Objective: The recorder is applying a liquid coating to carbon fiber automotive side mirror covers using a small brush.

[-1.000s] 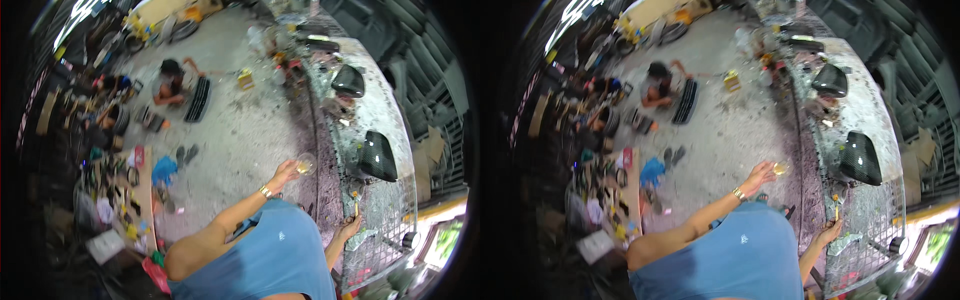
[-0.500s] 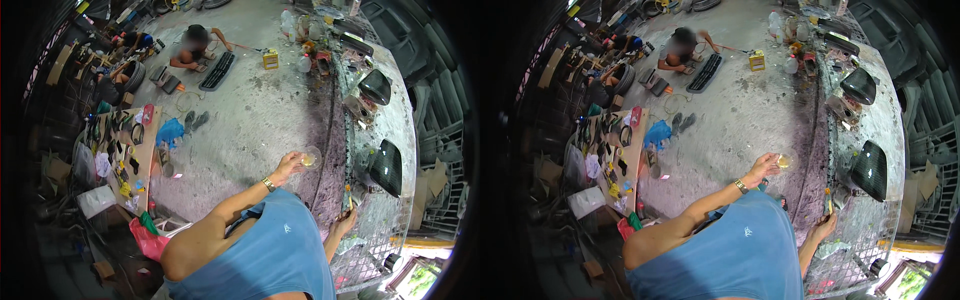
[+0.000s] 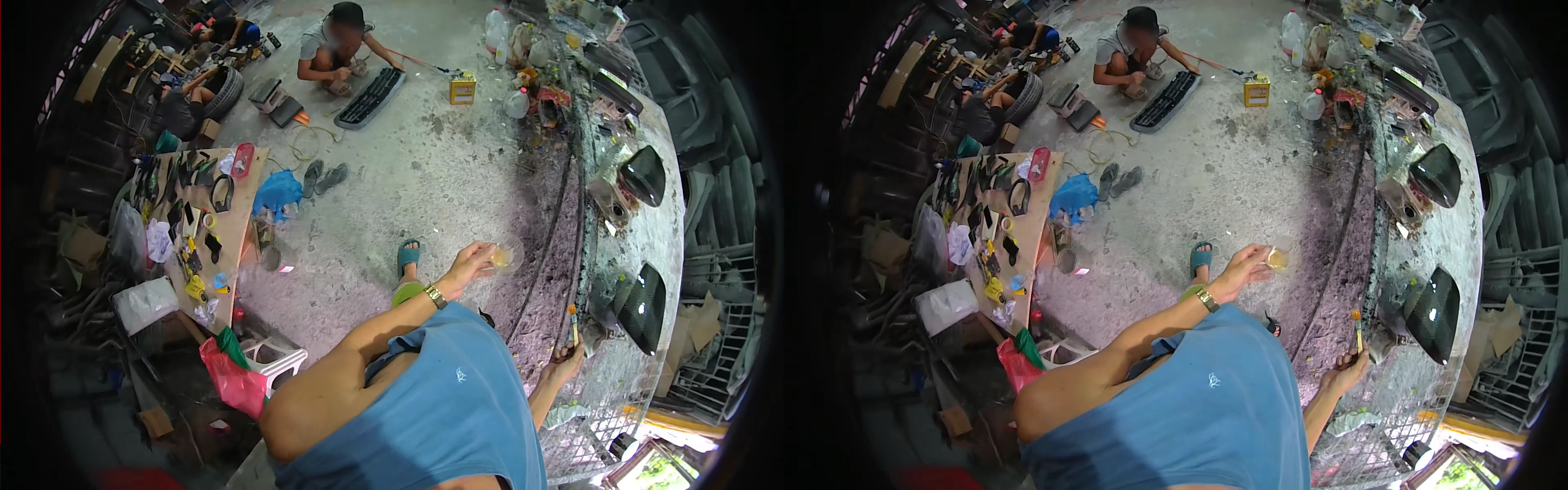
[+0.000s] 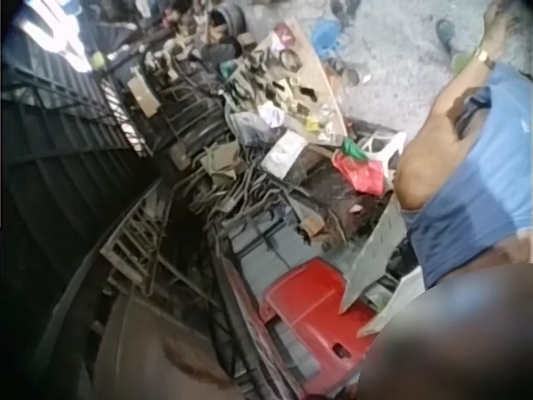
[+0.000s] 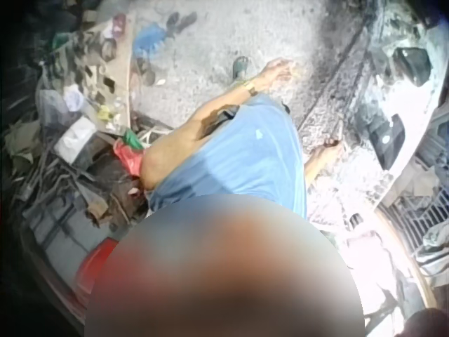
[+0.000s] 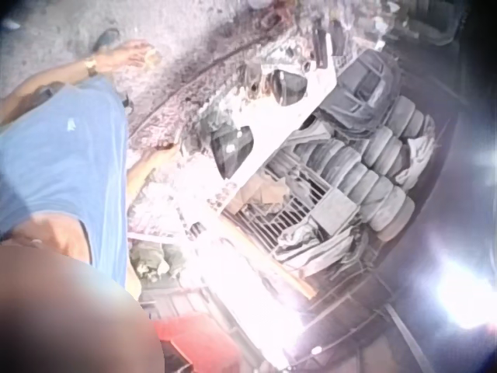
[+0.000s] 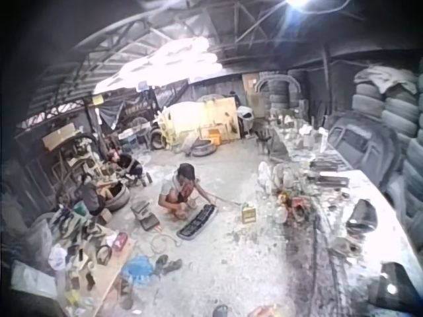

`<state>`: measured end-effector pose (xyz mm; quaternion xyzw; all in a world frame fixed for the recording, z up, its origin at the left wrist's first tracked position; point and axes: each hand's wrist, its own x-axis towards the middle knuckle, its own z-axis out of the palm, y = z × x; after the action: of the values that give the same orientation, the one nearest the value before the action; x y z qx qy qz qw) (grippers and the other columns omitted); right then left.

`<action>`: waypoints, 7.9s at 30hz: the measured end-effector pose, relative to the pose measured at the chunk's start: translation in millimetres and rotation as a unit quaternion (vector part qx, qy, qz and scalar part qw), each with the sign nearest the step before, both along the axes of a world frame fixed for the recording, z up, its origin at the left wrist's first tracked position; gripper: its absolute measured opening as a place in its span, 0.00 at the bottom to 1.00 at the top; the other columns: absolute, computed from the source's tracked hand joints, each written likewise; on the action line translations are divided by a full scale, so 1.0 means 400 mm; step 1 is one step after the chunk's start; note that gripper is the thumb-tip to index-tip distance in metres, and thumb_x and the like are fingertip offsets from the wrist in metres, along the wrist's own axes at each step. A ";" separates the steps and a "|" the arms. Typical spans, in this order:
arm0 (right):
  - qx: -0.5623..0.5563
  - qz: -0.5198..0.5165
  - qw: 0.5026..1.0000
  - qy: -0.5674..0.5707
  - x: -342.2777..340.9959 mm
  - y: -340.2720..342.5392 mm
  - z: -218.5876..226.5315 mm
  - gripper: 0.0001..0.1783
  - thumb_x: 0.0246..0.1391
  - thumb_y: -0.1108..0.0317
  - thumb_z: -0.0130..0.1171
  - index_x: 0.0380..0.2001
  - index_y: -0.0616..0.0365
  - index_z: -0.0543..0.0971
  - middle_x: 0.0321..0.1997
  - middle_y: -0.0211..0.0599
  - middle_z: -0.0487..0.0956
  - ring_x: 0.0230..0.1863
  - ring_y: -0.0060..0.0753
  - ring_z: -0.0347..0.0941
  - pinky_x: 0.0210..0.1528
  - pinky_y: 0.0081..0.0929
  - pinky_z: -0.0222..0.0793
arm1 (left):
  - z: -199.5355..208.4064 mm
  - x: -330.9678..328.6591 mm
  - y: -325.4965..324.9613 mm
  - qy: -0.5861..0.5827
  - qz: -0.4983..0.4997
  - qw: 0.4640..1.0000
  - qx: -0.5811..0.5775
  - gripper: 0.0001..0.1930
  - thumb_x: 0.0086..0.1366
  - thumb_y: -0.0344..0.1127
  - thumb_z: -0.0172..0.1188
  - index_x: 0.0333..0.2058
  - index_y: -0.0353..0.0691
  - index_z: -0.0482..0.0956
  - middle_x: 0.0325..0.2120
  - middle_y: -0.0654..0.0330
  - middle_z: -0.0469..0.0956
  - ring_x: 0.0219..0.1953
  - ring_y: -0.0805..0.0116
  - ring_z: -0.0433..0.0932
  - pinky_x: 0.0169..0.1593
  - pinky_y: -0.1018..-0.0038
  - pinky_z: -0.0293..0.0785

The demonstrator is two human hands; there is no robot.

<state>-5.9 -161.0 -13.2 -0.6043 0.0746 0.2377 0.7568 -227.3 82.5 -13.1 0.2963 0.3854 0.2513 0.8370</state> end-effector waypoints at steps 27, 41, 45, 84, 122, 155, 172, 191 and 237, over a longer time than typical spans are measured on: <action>-0.018 -0.012 0.995 -0.094 -0.287 0.637 0.080 0.18 0.64 0.59 0.50 0.49 0.61 0.74 0.24 0.24 0.69 0.18 0.12 0.60 0.17 0.12 0.54 | -0.033 -0.345 0.582 0.004 -0.044 0.999 0.012 0.21 0.65 0.49 0.59 0.49 0.41 0.71 0.42 0.60 0.74 0.45 0.72 0.74 0.48 0.73 0.76; 0.001 -0.030 0.994 -0.107 -0.290 0.606 0.064 0.19 0.65 0.59 0.48 0.52 0.62 0.72 0.24 0.23 0.69 0.18 0.10 0.59 0.16 0.11 0.55 | -0.037 -0.355 0.558 -0.005 -0.061 0.998 0.009 0.23 0.65 0.52 0.57 0.50 0.41 0.70 0.43 0.61 0.72 0.47 0.72 0.73 0.50 0.72 0.75; -0.005 -0.045 0.993 -0.105 -0.299 0.607 0.065 0.19 0.66 0.59 0.48 0.51 0.62 0.73 0.23 0.23 0.68 0.18 0.11 0.59 0.16 0.12 0.53 | -0.037 -0.370 0.557 0.003 -0.079 0.997 0.022 0.24 0.65 0.52 0.57 0.50 0.41 0.69 0.44 0.60 0.72 0.46 0.72 0.72 0.50 0.72 0.74; -0.026 -0.001 0.994 -0.110 -0.263 0.728 0.028 0.18 0.64 0.59 0.50 0.49 0.61 0.76 0.23 0.22 0.66 0.18 0.12 0.57 0.15 0.13 0.49 | -0.039 -0.429 0.605 0.020 -0.033 0.998 0.040 0.26 0.64 0.58 0.55 0.51 0.44 0.68 0.49 0.60 0.74 0.50 0.70 0.73 0.51 0.69 0.69; -0.004 0.009 0.993 -0.115 -0.261 0.694 -0.046 0.16 0.65 0.60 0.48 0.47 0.59 0.76 0.25 0.21 0.68 0.19 0.11 0.58 0.17 0.11 0.53 | -0.054 -0.455 0.599 0.029 -0.021 0.998 0.047 0.26 0.63 0.57 0.57 0.50 0.44 0.69 0.46 0.62 0.75 0.48 0.71 0.73 0.49 0.70 0.71; -0.088 -0.067 0.982 -0.152 -0.318 0.698 0.020 0.14 0.58 0.57 0.53 0.37 0.55 0.79 0.23 0.20 0.66 0.20 0.16 0.59 0.22 0.15 0.55 | -0.075 -0.455 0.588 0.001 0.017 1.000 0.005 0.17 0.67 0.46 0.55 0.48 0.42 0.71 0.44 0.63 0.75 0.47 0.73 0.75 0.49 0.72 0.74; -0.005 -0.182 0.980 -0.083 -0.257 0.641 0.119 0.13 0.58 0.63 0.59 0.43 0.58 0.80 0.25 0.24 0.74 0.19 0.12 0.61 0.19 0.14 0.56 | -0.039 -0.293 0.614 0.006 -0.181 0.983 0.041 0.25 0.70 0.47 0.50 0.55 0.33 0.63 0.56 0.51 0.66 0.52 0.58 0.72 0.51 0.63 0.75; 0.167 -0.341 0.924 -0.051 0.284 0.759 -0.003 0.17 0.64 0.61 0.51 0.51 0.58 0.76 0.28 0.24 0.72 0.19 0.10 0.59 0.18 0.13 0.55 | 0.070 0.050 0.671 0.087 -0.221 0.969 0.069 0.22 0.69 0.50 0.51 0.50 0.38 0.68 0.47 0.54 0.73 0.49 0.57 0.75 0.53 0.59 0.74; 0.288 -0.204 0.933 -0.064 0.367 0.799 -0.033 0.13 0.61 0.64 0.56 0.45 0.59 0.79 0.28 0.30 0.78 0.19 0.11 0.62 0.19 0.13 0.59 | 0.085 0.382 0.806 0.156 -0.324 0.928 0.098 0.24 0.68 0.50 0.51 0.52 0.37 0.67 0.50 0.51 0.71 0.52 0.55 0.73 0.56 0.58 0.72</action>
<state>141.0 158.6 -26.4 -0.3465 0.0759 0.0498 0.9337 -74.6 404.8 21.0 0.5210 0.3678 -0.0469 0.7688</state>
